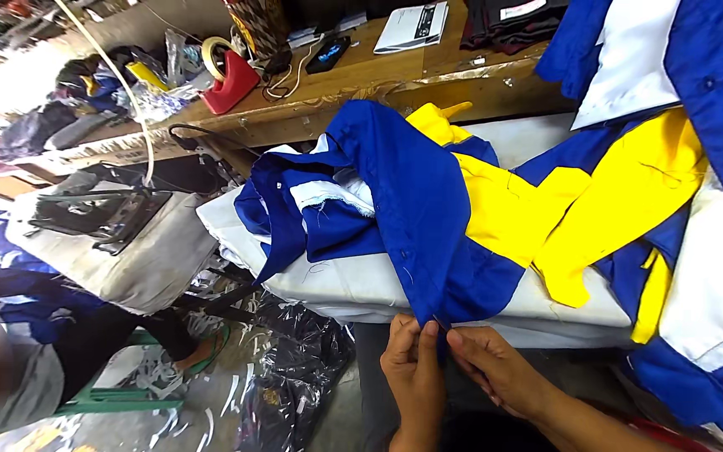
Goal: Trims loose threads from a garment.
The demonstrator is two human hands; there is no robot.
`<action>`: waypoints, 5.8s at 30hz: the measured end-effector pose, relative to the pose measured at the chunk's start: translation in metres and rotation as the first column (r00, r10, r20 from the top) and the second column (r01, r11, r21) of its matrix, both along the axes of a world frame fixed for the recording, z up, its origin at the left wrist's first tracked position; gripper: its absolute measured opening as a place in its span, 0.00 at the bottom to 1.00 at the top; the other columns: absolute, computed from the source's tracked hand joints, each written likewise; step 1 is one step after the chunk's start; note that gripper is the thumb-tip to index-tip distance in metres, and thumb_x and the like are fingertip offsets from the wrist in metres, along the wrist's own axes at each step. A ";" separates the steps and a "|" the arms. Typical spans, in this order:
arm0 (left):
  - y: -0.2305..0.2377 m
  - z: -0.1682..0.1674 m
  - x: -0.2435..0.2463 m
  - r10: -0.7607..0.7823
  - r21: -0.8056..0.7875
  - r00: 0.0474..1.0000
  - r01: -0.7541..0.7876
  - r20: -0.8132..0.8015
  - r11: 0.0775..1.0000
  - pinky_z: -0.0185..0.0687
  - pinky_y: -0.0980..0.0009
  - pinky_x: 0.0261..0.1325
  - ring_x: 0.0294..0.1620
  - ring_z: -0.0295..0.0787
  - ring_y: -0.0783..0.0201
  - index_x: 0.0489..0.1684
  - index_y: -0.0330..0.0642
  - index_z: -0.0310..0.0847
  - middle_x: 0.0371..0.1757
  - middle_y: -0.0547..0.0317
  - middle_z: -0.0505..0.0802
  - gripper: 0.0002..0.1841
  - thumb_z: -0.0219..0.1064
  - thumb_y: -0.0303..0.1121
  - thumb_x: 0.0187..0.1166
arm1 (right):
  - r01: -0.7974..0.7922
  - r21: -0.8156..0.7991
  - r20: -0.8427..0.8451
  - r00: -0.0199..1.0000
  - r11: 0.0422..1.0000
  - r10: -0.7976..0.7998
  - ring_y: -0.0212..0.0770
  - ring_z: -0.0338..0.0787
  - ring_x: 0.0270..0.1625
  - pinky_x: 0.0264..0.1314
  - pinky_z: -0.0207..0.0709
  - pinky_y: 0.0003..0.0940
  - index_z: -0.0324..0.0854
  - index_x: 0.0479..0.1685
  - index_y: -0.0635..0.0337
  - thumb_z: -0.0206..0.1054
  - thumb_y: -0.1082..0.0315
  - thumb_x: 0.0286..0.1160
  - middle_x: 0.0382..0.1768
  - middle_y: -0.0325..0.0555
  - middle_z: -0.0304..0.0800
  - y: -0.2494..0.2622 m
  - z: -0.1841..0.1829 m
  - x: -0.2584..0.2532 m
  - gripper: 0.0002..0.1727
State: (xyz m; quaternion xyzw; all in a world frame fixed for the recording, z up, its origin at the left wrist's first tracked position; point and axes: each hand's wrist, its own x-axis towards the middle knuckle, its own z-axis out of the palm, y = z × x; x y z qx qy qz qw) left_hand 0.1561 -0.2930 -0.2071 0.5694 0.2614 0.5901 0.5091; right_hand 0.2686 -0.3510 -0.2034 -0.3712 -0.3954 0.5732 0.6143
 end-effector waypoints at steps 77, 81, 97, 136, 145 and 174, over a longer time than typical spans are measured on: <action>0.036 0.029 -0.028 -0.378 -0.166 0.924 0.364 -0.063 0.917 0.87 0.79 0.43 0.36 0.90 0.77 0.38 0.36 0.90 0.35 0.65 0.94 0.05 0.67 0.23 0.79 | 0.095 0.195 0.285 0.947 0.976 -0.149 0.13 0.68 0.21 0.23 0.61 0.09 0.75 0.32 0.46 0.66 0.64 0.82 0.21 0.18 0.71 0.037 0.029 0.038 0.09; 0.034 0.027 -0.026 -0.372 -0.154 0.928 0.362 -0.036 0.919 0.86 0.78 0.45 0.37 0.89 0.77 0.38 0.37 0.89 0.36 0.66 0.94 0.07 0.64 0.23 0.81 | 0.100 0.153 0.187 0.974 0.983 -0.128 0.13 0.68 0.19 0.21 0.61 0.09 0.76 0.32 0.45 0.66 0.68 0.81 0.21 0.18 0.73 0.038 0.025 0.037 0.09; 0.028 0.027 -0.021 -0.397 -0.474 0.888 0.459 0.232 0.751 0.74 0.85 0.29 0.24 0.79 0.81 0.34 0.39 0.90 0.26 0.66 0.89 0.08 0.65 0.26 0.81 | 0.336 0.164 0.291 0.882 0.927 -0.371 0.16 0.69 0.21 0.24 0.63 0.10 0.74 0.37 0.51 0.69 0.67 0.79 0.21 0.22 0.70 0.036 0.010 0.015 0.07; 0.025 0.022 -0.021 -0.081 0.156 0.958 0.128 -0.274 0.979 0.79 0.86 0.37 0.36 0.83 0.79 0.30 0.29 0.88 0.40 0.57 0.91 0.07 0.65 0.21 0.74 | 0.393 0.359 0.489 0.693 0.847 -0.529 0.11 0.67 0.21 0.23 0.60 0.06 0.86 0.45 0.62 0.71 0.66 0.74 0.20 0.22 0.73 0.017 0.025 0.016 0.09; 0.026 0.022 -0.023 -0.002 0.264 0.936 0.102 -0.352 0.959 0.76 0.86 0.36 0.35 0.81 0.79 0.31 0.30 0.87 0.40 0.57 0.91 0.07 0.65 0.24 0.76 | 0.224 0.095 0.233 0.942 0.970 -0.240 0.14 0.65 0.14 0.17 0.58 0.11 0.81 0.35 0.50 0.68 0.71 0.74 0.14 0.18 0.68 0.024 0.035 0.021 0.04; 0.034 0.030 -0.031 -0.328 -0.123 0.938 0.315 -0.113 0.941 0.81 0.80 0.47 0.43 0.85 0.78 0.32 0.37 0.87 0.40 0.65 0.90 0.11 0.59 0.24 0.82 | 0.071 0.620 0.749 0.243 0.781 -0.617 0.32 0.89 0.41 0.44 0.77 0.30 0.94 0.49 0.52 0.68 0.49 0.82 0.39 0.41 0.94 0.020 0.035 0.069 0.18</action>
